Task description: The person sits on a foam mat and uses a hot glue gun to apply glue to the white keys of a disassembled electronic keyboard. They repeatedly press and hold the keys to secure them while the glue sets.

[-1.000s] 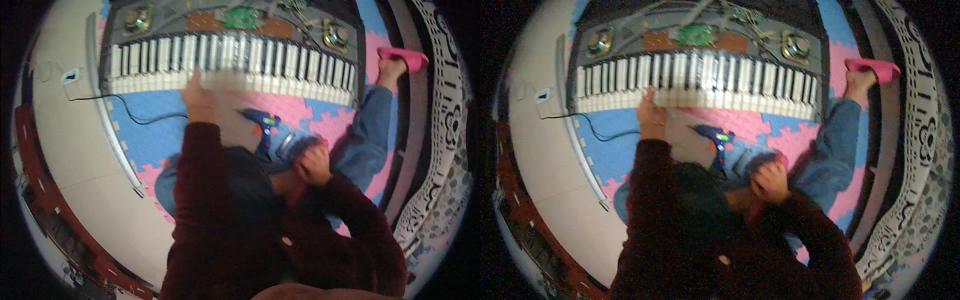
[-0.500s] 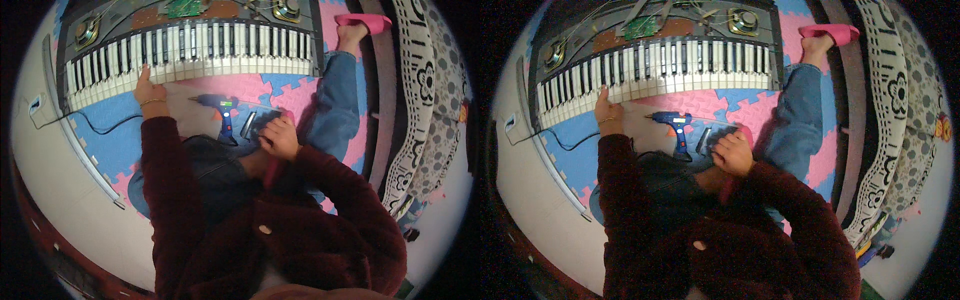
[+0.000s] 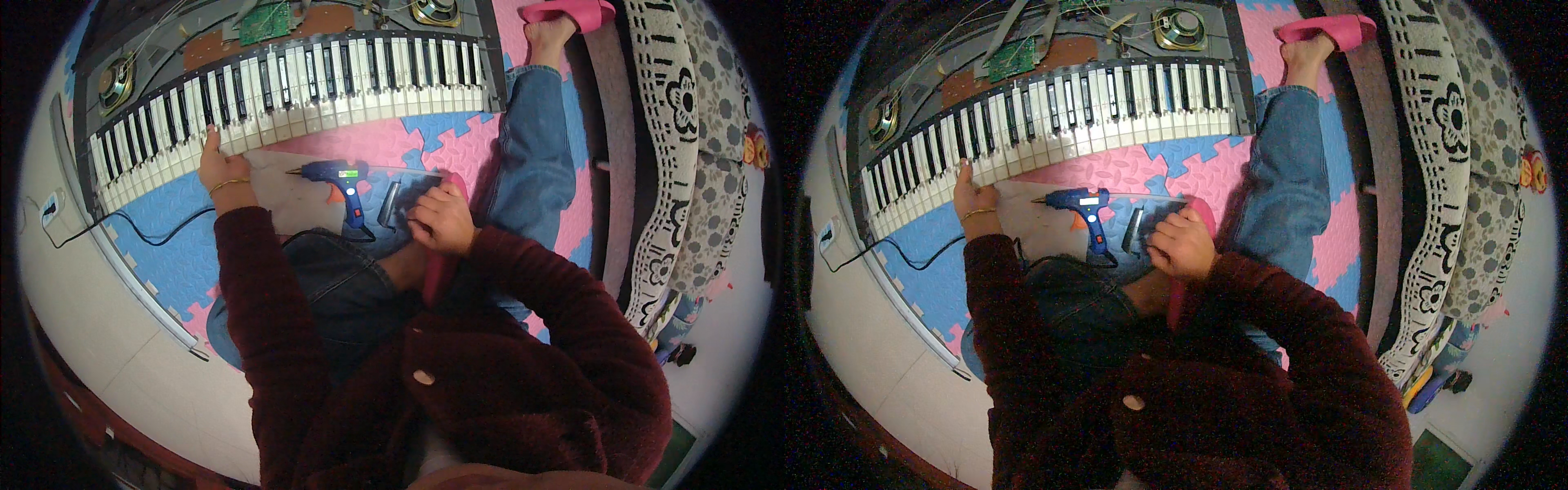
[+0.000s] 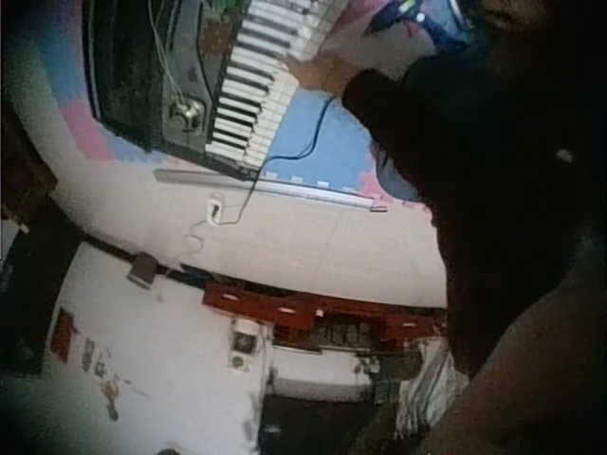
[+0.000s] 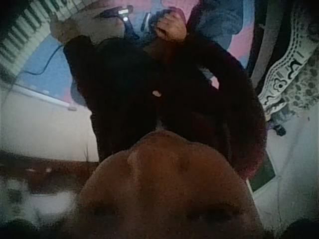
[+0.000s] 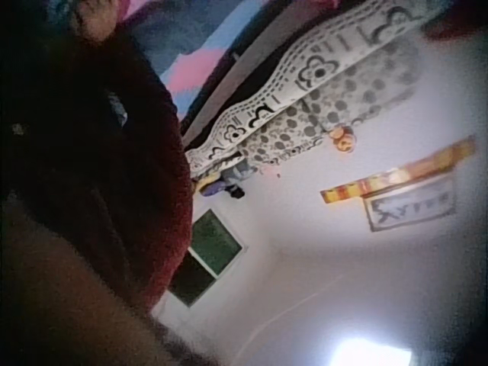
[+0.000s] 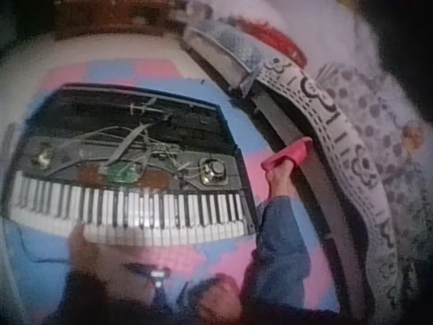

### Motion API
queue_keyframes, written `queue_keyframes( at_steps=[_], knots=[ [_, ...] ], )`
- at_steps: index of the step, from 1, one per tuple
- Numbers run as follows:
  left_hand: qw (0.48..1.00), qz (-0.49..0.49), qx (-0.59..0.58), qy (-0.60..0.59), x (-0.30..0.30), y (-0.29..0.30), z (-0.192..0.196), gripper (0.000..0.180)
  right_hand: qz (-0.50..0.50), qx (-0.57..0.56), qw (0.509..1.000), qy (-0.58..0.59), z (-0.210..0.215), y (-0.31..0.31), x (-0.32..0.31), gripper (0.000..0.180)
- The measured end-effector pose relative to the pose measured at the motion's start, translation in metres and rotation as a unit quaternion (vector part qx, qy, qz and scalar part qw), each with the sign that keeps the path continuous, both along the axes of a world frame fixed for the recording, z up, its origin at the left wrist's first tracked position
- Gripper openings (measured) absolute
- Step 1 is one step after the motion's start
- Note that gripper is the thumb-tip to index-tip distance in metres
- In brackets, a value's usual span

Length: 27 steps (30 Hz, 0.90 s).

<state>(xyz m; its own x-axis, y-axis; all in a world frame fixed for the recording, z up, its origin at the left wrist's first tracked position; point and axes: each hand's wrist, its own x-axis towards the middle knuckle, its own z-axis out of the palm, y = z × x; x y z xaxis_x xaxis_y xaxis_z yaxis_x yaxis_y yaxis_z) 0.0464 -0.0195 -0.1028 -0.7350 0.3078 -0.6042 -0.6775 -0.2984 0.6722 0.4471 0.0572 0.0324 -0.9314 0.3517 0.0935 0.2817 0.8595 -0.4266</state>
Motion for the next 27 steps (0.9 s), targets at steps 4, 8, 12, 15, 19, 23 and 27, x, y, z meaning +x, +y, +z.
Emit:
queue_keyframes(
  at_steps=[4, 8, 12, 15, 19, 23, 27],
  knots=[
    [0.999, 0.012, 0.023, -0.030, 0.000, 0.000, -0.003, 0.032, -0.002, 0.000, 1.000, -0.002, -0.002, 0.000, 0.001, 0.016],
    [1.000, -0.009, 0.005, -0.025, -0.003, -0.003, -0.002, 0.033, 0.003, 0.012, 1.000, 0.010, -0.005, 0.000, 0.000, 0.015],
    [1.000, -0.008, 0.002, -0.027, -0.003, -0.003, -0.002, 0.031, 0.002, 0.012, 1.000, -0.003, -0.003, 0.000, 0.000, 0.015],
    [0.999, -0.006, 0.022, -0.033, -0.004, -0.004, -0.006, 0.031, 0.003, 0.005, 1.000, -0.009, 0.000, 0.001, 0.000, 0.015],
    [0.991, -0.074, -0.043, 0.104, -0.003, -0.008, -0.011, 0.031, 0.003, 0.006, 1.000, -0.011, 0.001, 0.001, -0.001, 0.016],
    [0.998, -0.044, -0.025, 0.040, -0.005, -0.007, -0.009, 0.030, 0.002, 0.008, 1.000, -0.007, 0.000, 0.001, -0.001, 0.016],
    [1.000, -0.003, 0.002, -0.012, -0.003, -0.002, -0.002, 0.030, 0.002, 0.007, 1.000, -0.007, -0.001, 0.001, -0.001, 0.015]
  ],
)
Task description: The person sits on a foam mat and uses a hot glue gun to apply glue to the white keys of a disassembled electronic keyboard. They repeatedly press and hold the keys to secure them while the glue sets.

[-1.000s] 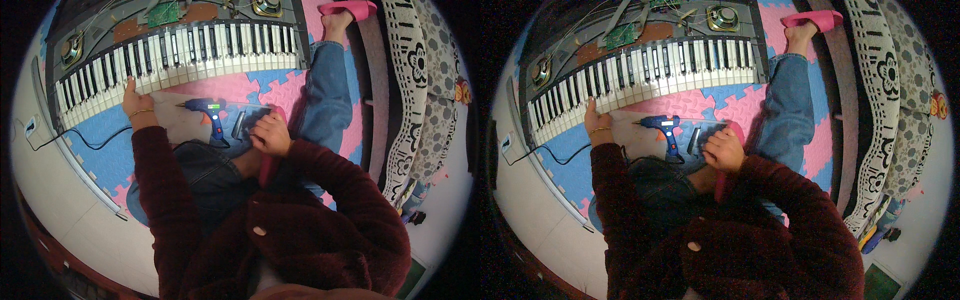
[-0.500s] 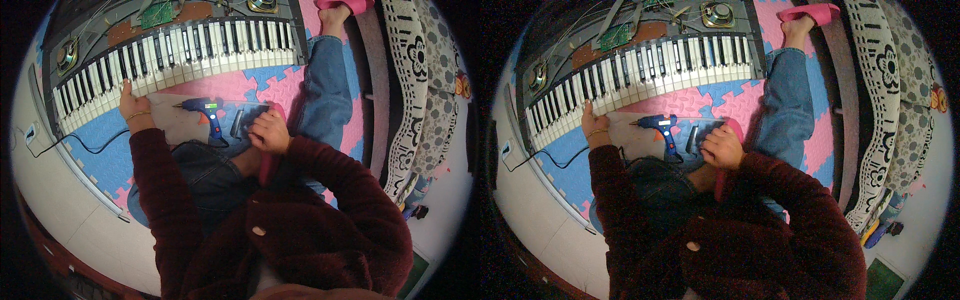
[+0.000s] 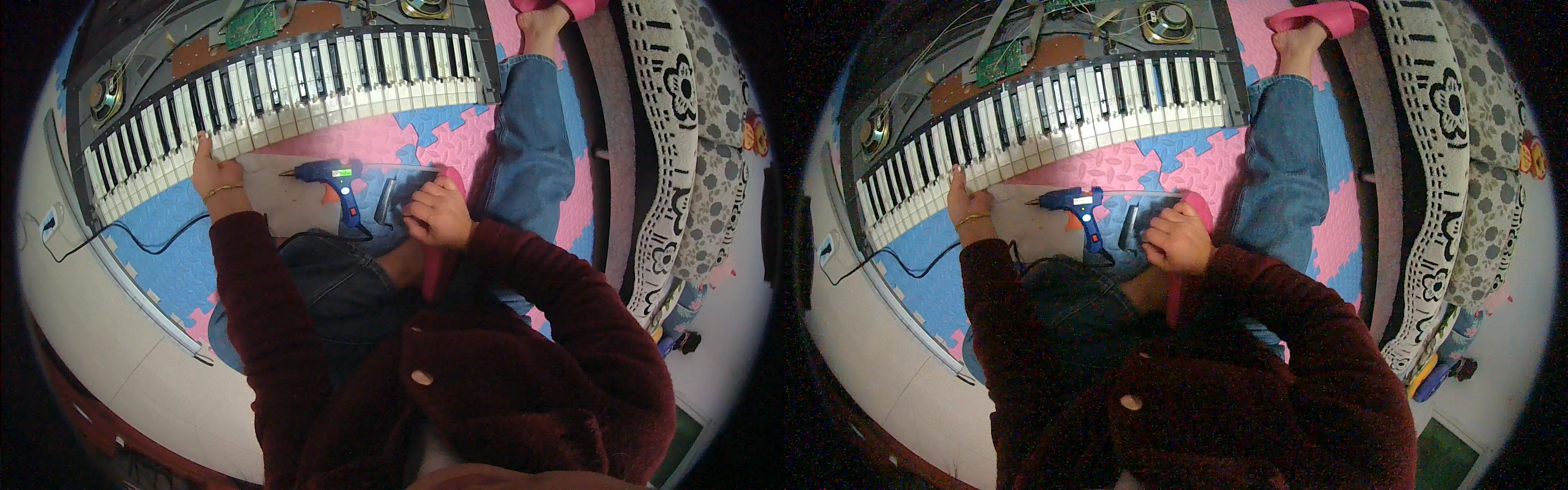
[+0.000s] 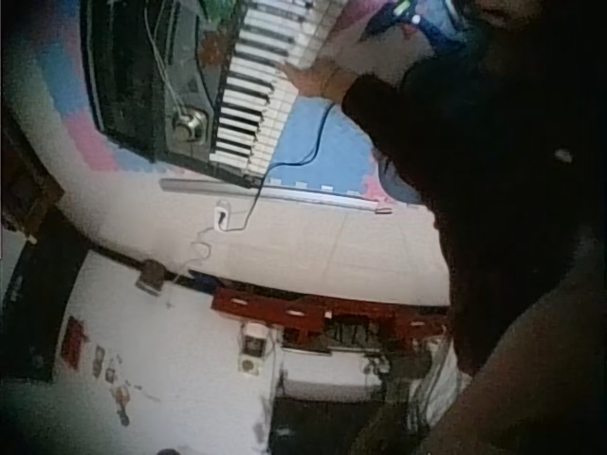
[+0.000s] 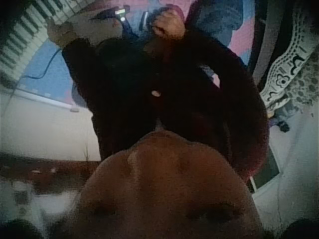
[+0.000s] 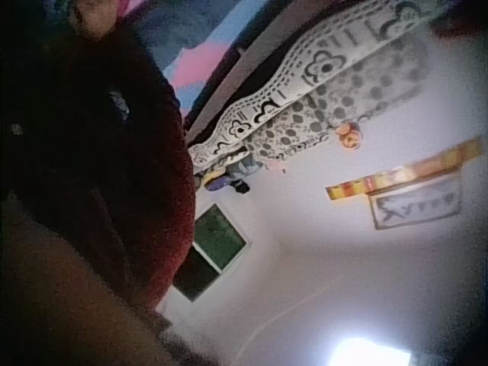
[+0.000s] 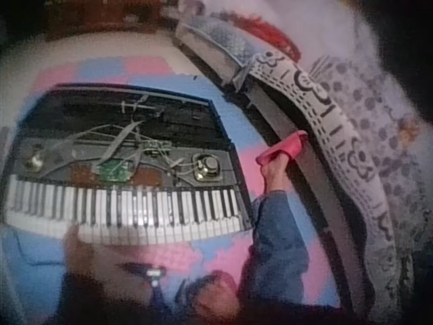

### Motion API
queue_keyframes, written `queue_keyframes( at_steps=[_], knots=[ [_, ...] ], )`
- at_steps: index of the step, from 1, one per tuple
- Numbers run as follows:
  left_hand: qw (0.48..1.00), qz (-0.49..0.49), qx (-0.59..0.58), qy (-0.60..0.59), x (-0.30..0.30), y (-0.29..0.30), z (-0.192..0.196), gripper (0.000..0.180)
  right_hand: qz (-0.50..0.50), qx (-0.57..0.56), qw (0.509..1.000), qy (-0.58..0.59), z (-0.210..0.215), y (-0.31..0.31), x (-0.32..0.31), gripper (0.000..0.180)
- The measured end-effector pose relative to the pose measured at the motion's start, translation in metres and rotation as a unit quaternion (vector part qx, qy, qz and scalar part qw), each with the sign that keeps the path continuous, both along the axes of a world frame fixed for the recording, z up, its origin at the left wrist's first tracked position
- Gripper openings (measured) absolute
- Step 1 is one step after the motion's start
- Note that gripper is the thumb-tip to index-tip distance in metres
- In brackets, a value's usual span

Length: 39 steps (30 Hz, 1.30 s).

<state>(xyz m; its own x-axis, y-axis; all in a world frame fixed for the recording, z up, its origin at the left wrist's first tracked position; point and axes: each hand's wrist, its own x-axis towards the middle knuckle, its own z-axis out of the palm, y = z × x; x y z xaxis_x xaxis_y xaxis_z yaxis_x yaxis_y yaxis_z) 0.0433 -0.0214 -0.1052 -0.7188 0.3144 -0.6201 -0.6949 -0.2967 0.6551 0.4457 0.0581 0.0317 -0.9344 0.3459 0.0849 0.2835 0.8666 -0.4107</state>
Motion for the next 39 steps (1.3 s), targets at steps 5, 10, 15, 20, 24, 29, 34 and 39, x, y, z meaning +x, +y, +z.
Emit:
queue_keyframes(
  at_steps=[5, 10, 15, 20, 24, 29, 34, 39],
  knots=[
    [1.000, 0.012, 0.008, 0.001, 0.003, 0.003, 0.006, 0.031, 0.001, -0.002, 1.000, 0.006, 0.001, 0.001, -0.001, 0.015],
    [1.000, 0.014, 0.007, -0.011, 0.001, 0.003, 0.004, 0.032, -0.001, -0.003, 1.000, 0.003, 0.002, 0.000, -0.001, 0.015],
    [1.000, 0.006, 0.004, -0.020, 0.000, 0.000, 0.001, 0.031, 0.000, -0.001, 1.000, 0.006, 0.000, 0.000, -0.001, 0.015],
    [0.999, 0.018, 0.000, -0.027, -0.001, 0.001, 0.001, 0.031, -0.004, -0.002, 1.000, 0.004, -0.001, -0.001, 0.000, 0.015],
    [0.999, 0.018, -0.007, -0.029, -0.001, 0.000, 0.002, 0.032, -0.001, -0.002, 1.000, 0.001, -0.001, 0.000, -0.001, 0.014],
    [1.000, 0.009, -0.024, -0.006, 0.001, 0.001, 0.005, 0.031, 0.001, -0.004, 1.000, 0.001, -0.001, 0.001, -0.001, 0.014],
    [0.999, 0.025, -0.034, -0.027, 0.005, 0.005, 0.011, 0.029, 0.000, -0.001, 1.000, 0.001, -0.001, 0.000, -0.001, 0.014],
    [0.997, -0.036, -0.065, 0.024, 0.005, -0.001, 0.010, 0.030, 0.002, -0.002, 1.000, 0.004, 0.000, 0.001, -0.002, 0.014]
  ],
)
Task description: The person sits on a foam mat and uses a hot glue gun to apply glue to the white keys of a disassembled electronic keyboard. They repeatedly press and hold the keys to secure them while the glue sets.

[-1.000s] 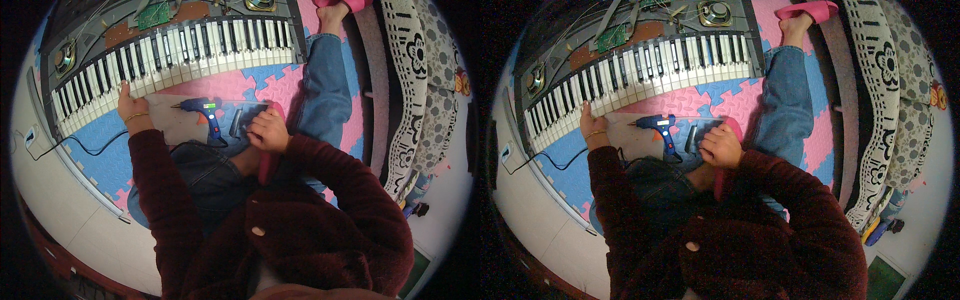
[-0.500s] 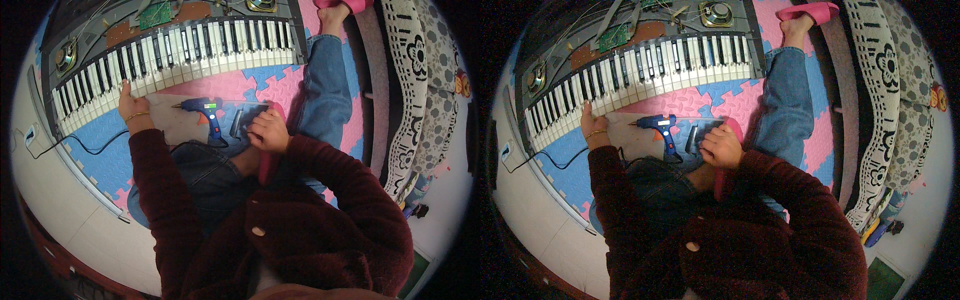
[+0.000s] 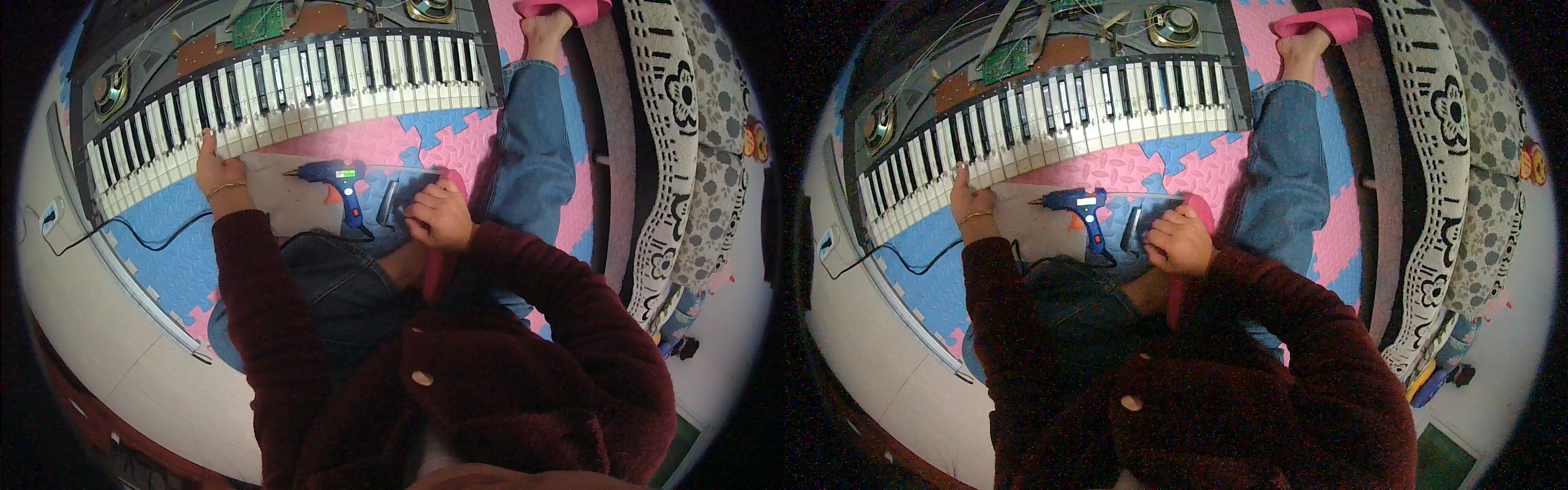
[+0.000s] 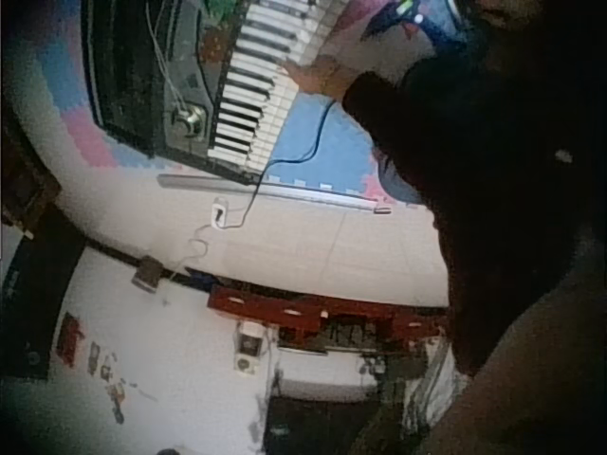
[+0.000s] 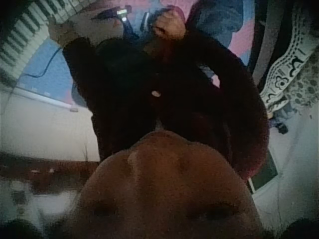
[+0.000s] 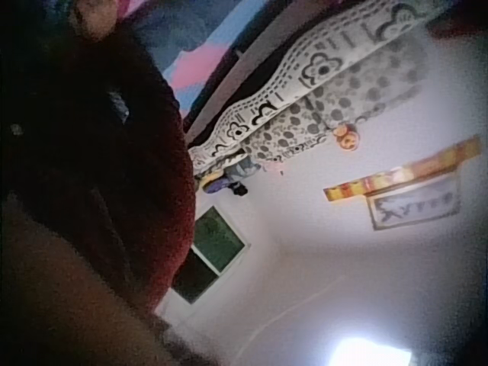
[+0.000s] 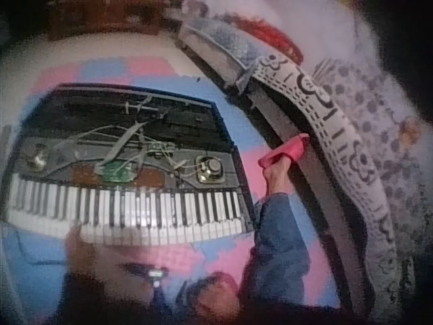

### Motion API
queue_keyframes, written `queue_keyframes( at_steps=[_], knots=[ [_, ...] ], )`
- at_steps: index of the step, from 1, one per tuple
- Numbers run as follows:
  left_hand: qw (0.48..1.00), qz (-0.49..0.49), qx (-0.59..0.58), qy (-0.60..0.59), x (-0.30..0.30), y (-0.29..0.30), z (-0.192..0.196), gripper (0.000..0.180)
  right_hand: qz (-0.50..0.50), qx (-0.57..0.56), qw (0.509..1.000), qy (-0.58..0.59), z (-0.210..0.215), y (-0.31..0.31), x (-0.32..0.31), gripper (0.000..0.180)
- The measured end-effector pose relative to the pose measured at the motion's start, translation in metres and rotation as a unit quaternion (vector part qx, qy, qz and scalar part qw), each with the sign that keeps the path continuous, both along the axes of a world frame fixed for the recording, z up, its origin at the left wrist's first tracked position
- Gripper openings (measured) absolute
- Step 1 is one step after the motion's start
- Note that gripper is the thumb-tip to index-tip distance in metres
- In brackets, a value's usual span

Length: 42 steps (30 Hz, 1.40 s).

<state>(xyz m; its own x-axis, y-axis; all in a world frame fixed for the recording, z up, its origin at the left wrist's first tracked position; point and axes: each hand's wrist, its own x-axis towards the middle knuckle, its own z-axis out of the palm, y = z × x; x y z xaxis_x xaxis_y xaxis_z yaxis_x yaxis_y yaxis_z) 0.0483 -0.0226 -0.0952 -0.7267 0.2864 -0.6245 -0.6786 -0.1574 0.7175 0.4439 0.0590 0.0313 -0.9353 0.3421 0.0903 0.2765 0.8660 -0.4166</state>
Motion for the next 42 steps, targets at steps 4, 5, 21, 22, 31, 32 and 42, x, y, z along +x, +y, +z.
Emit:
queue_keyframes(
  at_steps=[4, 5, 21, 22, 31, 32, 42],
  knots=[
    [0.998, 0.033, 0.036, -0.030, -0.004, 0.000, -0.006, 0.031, -0.002, -0.002, 1.000, 0.006, 0.000, 0.000, -0.001, 0.015],
    [0.997, 0.047, 0.039, -0.048, -0.005, 0.000, -0.006, 0.032, -0.001, -0.002, 1.000, 0.012, 0.000, 0.000, -0.001, 0.015],
    [0.998, 0.010, 0.057, 0.014, -0.006, -0.005, -0.021, 0.032, -0.005, -0.005, 1.000, 0.006, 0.001, 0.000, -0.001, 0.015],
    [0.998, 0.007, 0.055, 0.019, -0.007, -0.005, -0.024, 0.033, -0.005, -0.006, 1.000, 0.005, 0.001, 0.000, -0.002, 0.015],
    [0.920, -0.176, -0.090, 0.338, 0.006, -0.011, -0.009, 0.036, -0.001, 0.002, 1.000, 0.010, -0.003, 0.001, 0.002, 0.015],
    [0.932, -0.156, -0.081, 0.318, 0.008, -0.008, -0.006, 0.036, 0.003, 0.002, 1.000, 0.016, -0.003, 0.001, 0.002, 0.015],
    [0.987, 0.146, 0.005, -0.060, 0.001, 0.011, -0.034, 0.061, 0.006, -0.016, 1.000, 0.016, -0.001, 0.002, -0.004, 0.017]
  ],
)
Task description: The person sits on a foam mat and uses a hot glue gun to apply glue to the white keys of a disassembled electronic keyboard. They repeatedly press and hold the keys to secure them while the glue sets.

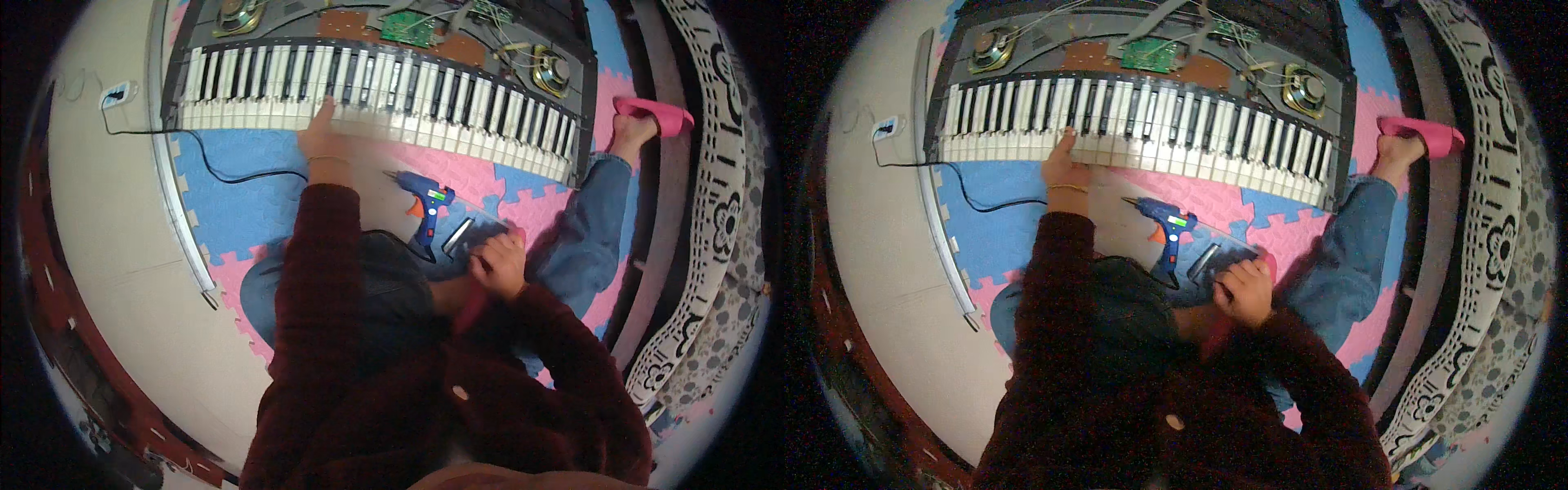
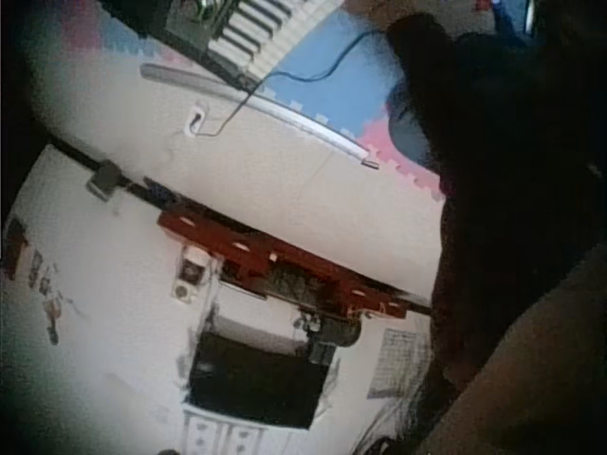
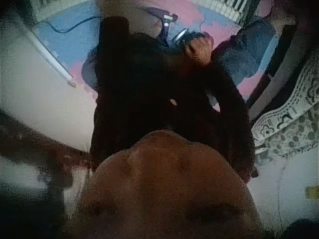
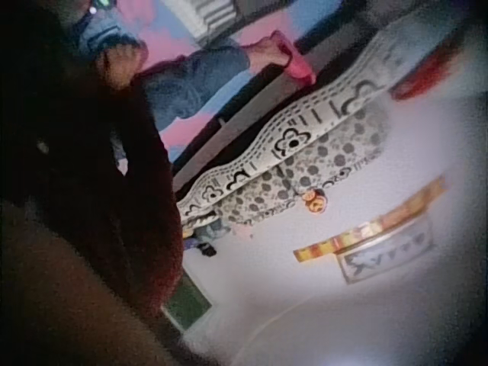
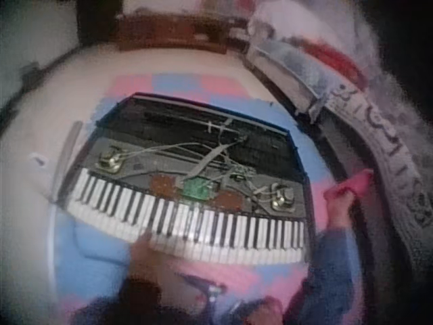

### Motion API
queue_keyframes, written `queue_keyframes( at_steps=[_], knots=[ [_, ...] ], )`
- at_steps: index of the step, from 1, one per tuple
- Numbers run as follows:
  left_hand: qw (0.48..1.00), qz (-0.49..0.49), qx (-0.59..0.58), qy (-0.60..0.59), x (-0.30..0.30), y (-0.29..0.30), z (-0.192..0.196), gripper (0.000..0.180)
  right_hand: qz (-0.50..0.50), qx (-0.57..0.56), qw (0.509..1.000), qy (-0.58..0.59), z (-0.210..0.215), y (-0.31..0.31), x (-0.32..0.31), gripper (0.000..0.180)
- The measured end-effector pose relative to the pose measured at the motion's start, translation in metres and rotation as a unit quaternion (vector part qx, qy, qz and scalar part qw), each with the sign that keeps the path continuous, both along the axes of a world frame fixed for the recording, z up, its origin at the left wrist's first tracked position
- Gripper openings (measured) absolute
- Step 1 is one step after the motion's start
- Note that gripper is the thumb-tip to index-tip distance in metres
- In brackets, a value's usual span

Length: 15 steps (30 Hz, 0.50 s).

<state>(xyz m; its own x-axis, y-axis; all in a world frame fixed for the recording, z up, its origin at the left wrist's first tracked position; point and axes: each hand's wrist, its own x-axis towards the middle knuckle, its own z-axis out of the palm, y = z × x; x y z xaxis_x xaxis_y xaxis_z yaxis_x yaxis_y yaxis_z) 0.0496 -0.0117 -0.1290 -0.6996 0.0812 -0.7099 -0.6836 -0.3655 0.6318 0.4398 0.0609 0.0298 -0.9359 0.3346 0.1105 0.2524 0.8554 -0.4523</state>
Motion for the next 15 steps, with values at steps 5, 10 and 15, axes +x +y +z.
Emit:
queue_keyframes(
  at_steps=[5, 10, 15],
  knots=[
    [0.999, 0.028, 0.036, -0.002, 0.011, 0.007, -0.001, 0.051, 0.003, 0.007, 1.000, -0.018, 0.003, 0.000, -0.002, 0.016],
    [0.998, -0.018, 0.041, 0.050, 0.013, 0.003, 0.010, 0.039, -0.002, 0.005, 1.000, 0.001, 0.002, -0.002, -0.003, 0.015],
    [0.997, -0.027, -0.043, 0.065, 0.019, 0.003, 0.024, 0.036, 0.001, 0.002, 1.000, -0.019, 0.002, -0.001, -0.003, 0.014]
  ],
)
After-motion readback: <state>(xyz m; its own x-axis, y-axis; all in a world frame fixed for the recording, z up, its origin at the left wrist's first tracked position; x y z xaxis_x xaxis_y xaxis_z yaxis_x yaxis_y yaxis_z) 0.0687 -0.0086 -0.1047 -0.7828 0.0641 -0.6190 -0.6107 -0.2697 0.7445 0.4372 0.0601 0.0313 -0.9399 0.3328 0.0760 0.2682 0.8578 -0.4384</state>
